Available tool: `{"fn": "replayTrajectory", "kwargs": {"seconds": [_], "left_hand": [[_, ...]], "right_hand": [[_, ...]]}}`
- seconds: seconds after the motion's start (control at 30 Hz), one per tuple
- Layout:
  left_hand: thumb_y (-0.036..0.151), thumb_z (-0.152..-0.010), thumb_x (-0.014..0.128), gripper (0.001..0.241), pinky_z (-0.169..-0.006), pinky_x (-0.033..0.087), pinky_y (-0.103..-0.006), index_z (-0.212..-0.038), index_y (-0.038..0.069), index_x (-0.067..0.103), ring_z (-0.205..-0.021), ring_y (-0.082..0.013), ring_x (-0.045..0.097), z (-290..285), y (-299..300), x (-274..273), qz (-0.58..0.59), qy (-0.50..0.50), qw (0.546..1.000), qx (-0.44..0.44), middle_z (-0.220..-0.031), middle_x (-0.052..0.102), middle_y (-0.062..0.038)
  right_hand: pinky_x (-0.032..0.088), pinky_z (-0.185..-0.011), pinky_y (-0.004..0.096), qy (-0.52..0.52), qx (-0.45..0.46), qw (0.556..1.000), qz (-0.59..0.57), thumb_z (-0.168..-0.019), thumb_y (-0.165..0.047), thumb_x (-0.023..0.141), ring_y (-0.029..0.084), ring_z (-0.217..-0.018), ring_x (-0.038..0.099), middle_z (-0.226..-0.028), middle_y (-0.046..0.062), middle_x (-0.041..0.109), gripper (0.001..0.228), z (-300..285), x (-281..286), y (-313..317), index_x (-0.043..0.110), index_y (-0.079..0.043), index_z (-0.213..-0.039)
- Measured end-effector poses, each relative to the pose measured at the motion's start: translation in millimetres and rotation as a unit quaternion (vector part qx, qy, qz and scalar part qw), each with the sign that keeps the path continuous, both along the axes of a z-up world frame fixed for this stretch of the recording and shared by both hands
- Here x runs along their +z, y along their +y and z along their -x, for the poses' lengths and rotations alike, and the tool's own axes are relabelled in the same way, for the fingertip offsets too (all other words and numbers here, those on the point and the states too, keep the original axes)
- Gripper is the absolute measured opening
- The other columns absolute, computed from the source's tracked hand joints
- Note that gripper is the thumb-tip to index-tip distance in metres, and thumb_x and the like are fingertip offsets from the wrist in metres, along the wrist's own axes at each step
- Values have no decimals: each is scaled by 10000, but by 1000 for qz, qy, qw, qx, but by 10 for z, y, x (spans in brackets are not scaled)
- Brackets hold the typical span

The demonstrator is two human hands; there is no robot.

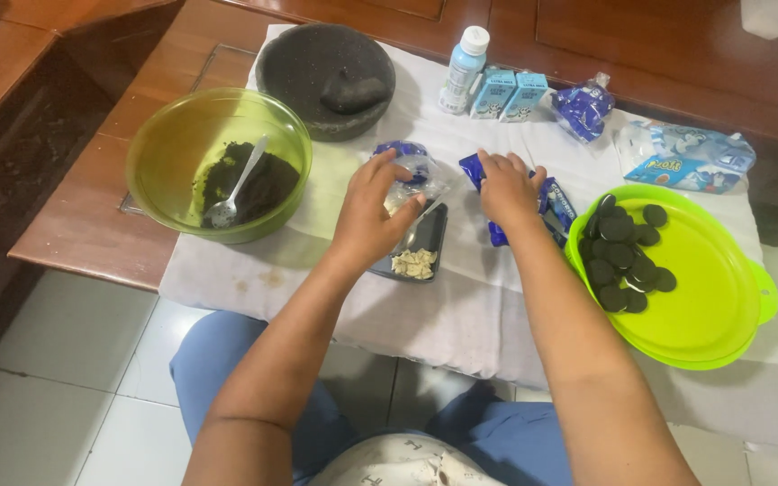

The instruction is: Opening cookie packets and separating the cream filling from the cookies using a spoon

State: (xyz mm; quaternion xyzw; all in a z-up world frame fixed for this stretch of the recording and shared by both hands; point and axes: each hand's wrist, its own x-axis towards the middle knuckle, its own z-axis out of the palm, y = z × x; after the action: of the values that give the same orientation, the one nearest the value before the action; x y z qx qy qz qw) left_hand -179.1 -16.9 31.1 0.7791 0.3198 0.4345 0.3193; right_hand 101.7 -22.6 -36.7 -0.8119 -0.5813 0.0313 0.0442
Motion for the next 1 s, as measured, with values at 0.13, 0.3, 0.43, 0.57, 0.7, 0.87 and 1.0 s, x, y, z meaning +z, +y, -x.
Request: {"fn": "replayTrajectory", "kwargs": {"seconds": [0.13,0.3,0.43,0.57,0.7,0.87,1.0], "left_hand": [[226,-904,781,285,-1156,372,-585,-1121,132,622,-1356,-469,511,20,-51,68,-18,2,1000,1,-1406,556,-224],[200,-927,758,230,-1126,393,-603,-1113,131,641,-1350,-473,514,25,-89,161,-17,-2,1000,2,-1401,564,-200],[160,-922,755,202,-1117,410,-577,-1085,113,646,-1306,-451,558,-42,-117,154,-52,-40,998,4,-1338,604,-198],[163,-914,760,199,-1079,456,-539,-1076,120,651,-1240,-403,615,-115,-131,118,-93,-55,994,2,-1292,643,-159],[158,-903,752,261,-1021,518,-436,-1151,159,670,-1168,-304,684,-328,-72,-29,-107,-86,990,-20,-1210,696,-81],[242,-949,702,368,-866,596,-455,-1302,146,659,-1007,-317,743,-601,-158,96,54,-25,995,-82,-1154,732,-124],[373,-900,735,295,-787,610,-394,-1137,199,720,-892,-253,786,-760,-129,-119,240,37,958,-151,-932,790,-32]], "right_hand": [[72,-1140,696,-17,20,999,-26,-1071,-125,521,287,-1437,412,-1410,104,617,485,-139,-221,83,498,-159,-1555],[106,-1155,677,-40,54,981,-180,-1100,-79,512,244,-1324,506,-1162,72,677,313,-91,-302,45,618,-146,-1387],[176,-1128,625,-79,71,948,-299,-1082,-50,530,209,-1210,596,-1057,20,693,276,-45,-264,5,666,-178,-1285],[307,-1057,563,111,10,911,-396,-1099,-70,482,298,-1143,629,-1096,91,711,260,136,156,-271,659,-138,-1277],[419,-1083,454,404,-20,782,-473,-1063,11,458,265,-1166,618,-1152,187,686,269,382,436,-543,609,-14,-1284],[513,-917,307,518,27,745,-419,-1049,1,483,175,-965,657,-1033,120,700,231,524,456,-861,586,-30,-1253],[463,-875,229,509,46,753,-415,-1072,-61,536,90,-926,598,-1004,56,683,200,529,324,-1019,585,-34,-1264]]}}
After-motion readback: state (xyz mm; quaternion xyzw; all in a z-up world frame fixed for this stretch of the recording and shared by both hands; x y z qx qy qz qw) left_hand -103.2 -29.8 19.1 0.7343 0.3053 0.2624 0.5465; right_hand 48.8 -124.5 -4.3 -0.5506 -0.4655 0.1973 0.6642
